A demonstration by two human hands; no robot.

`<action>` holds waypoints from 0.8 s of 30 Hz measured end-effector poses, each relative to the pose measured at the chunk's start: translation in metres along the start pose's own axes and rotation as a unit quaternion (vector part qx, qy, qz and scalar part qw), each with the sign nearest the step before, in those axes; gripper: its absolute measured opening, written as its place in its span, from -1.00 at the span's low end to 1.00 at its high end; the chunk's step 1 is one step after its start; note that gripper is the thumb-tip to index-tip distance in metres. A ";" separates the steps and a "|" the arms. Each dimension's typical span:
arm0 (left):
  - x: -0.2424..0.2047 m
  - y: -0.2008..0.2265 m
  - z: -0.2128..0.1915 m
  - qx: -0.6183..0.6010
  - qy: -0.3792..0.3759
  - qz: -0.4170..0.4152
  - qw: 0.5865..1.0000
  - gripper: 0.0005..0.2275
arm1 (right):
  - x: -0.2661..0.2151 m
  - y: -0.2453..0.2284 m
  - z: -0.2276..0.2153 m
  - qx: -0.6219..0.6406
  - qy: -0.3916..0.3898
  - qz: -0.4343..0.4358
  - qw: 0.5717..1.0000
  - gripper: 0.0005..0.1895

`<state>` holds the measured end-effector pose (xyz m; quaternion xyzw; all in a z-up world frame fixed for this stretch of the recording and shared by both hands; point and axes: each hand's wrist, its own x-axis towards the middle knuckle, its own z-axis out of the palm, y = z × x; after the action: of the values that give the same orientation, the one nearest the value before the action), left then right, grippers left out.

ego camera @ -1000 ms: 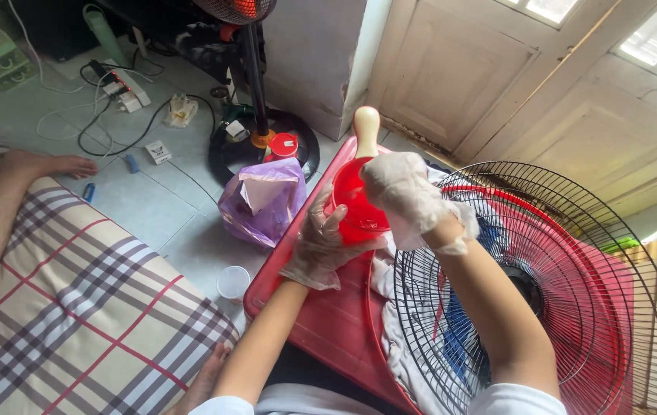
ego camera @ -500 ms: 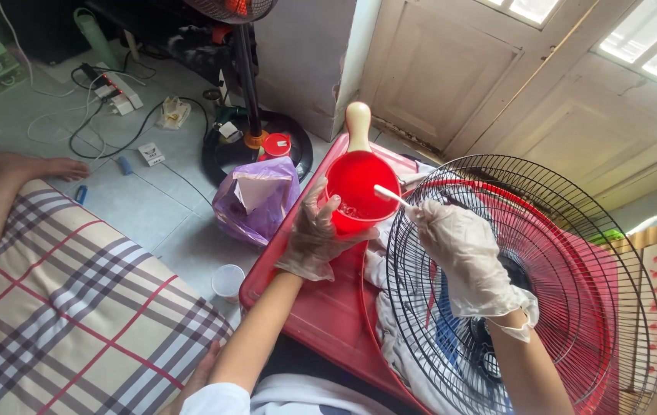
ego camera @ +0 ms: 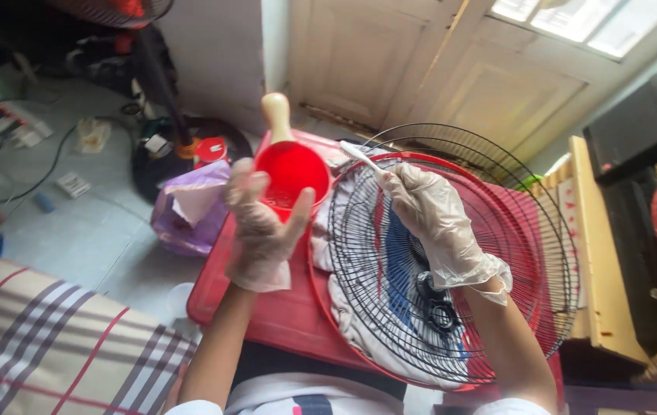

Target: Cleaning a fan component using a toothbrush and a cloth

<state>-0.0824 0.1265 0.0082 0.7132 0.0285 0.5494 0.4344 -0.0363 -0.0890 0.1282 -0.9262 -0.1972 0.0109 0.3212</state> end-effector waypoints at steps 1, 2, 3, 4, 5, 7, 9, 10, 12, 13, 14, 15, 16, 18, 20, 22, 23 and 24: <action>0.007 0.006 0.012 0.011 0.028 0.164 0.986 -0.47 | -0.001 0.008 -0.001 0.022 0.021 0.040 0.999 -0.78; 0.021 0.042 0.007 0.003 0.022 0.166 0.986 -0.47 | -0.015 -0.001 -0.015 0.023 0.029 0.047 0.998 -0.78; 0.035 0.078 0.001 -0.064 -0.163 0.194 0.965 -0.59 | -0.030 -0.010 -0.029 0.157 0.005 -0.014 0.988 -0.79; 0.045 0.113 -0.005 -0.130 -0.342 0.210 0.907 -0.71 | -0.046 -0.018 -0.042 0.286 -0.019 -0.072 0.955 -0.78; 0.034 0.110 0.011 -0.138 -0.347 0.207 0.904 -0.71 | -0.048 -0.003 -0.042 0.285 -0.014 -0.063 0.956 -0.78; 0.013 0.106 0.044 -0.231 -0.483 0.286 0.795 -0.74 | -0.052 0.027 -0.044 0.266 -0.007 -0.091 0.960 -0.69; -0.006 0.137 0.069 -0.092 -0.656 0.321 0.677 -0.68 | -0.036 0.089 -0.026 0.174 0.025 0.049 0.983 -0.73; -0.016 0.152 0.080 0.059 -0.783 0.337 0.519 -0.59 | -0.028 0.120 -0.016 0.079 0.052 0.185 0.978 -0.75; -0.071 0.131 0.116 0.051 -0.762 0.435 0.477 -0.44 | -0.028 0.154 -0.006 0.097 0.072 0.216 0.969 -0.77; -0.099 0.120 0.134 0.047 -0.731 0.526 0.433 -0.27 | -0.028 0.171 -0.001 0.115 0.089 0.243 0.959 -0.79; -0.102 0.123 0.142 0.045 -0.730 0.527 0.434 -0.27 | -0.028 0.180 0.003 0.112 0.090 0.244 0.959 -0.79; -0.105 0.126 0.149 0.046 -0.726 0.548 0.414 -0.27 | -0.028 0.189 0.007 0.151 0.116 0.246 0.950 -0.79; -0.106 0.128 0.156 0.049 -0.722 0.568 0.391 -0.26 | -0.027 0.197 0.012 0.192 0.141 0.247 0.939 -0.80; -0.121 0.122 0.171 0.041 -0.724 0.576 0.378 -0.30 | -0.023 0.211 0.015 0.160 0.108 0.245 0.950 -0.79; -0.122 0.119 0.180 0.037 -0.724 0.585 0.364 -0.34 | -0.021 0.214 0.013 0.129 0.076 0.240 0.959 -0.78; -0.115 0.121 0.182 0.019 -0.748 0.561 0.354 -0.35 | -0.025 0.210 0.007 0.085 0.054 0.261 0.960 -0.79; -0.097 0.123 0.172 0.022 -0.747 0.562 0.354 -0.35 | -0.032 0.189 -0.003 0.085 0.055 0.258 0.961 -0.79; -0.081 0.126 0.161 -0.006 -0.762 0.511 0.398 -0.31 | -0.042 0.168 -0.014 0.058 0.062 0.271 0.959 -0.77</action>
<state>-0.0393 -0.0885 0.0252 0.7141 -0.6876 -0.1028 -0.0820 -0.0128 -0.2336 0.0340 -0.9235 0.0823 0.0514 0.3711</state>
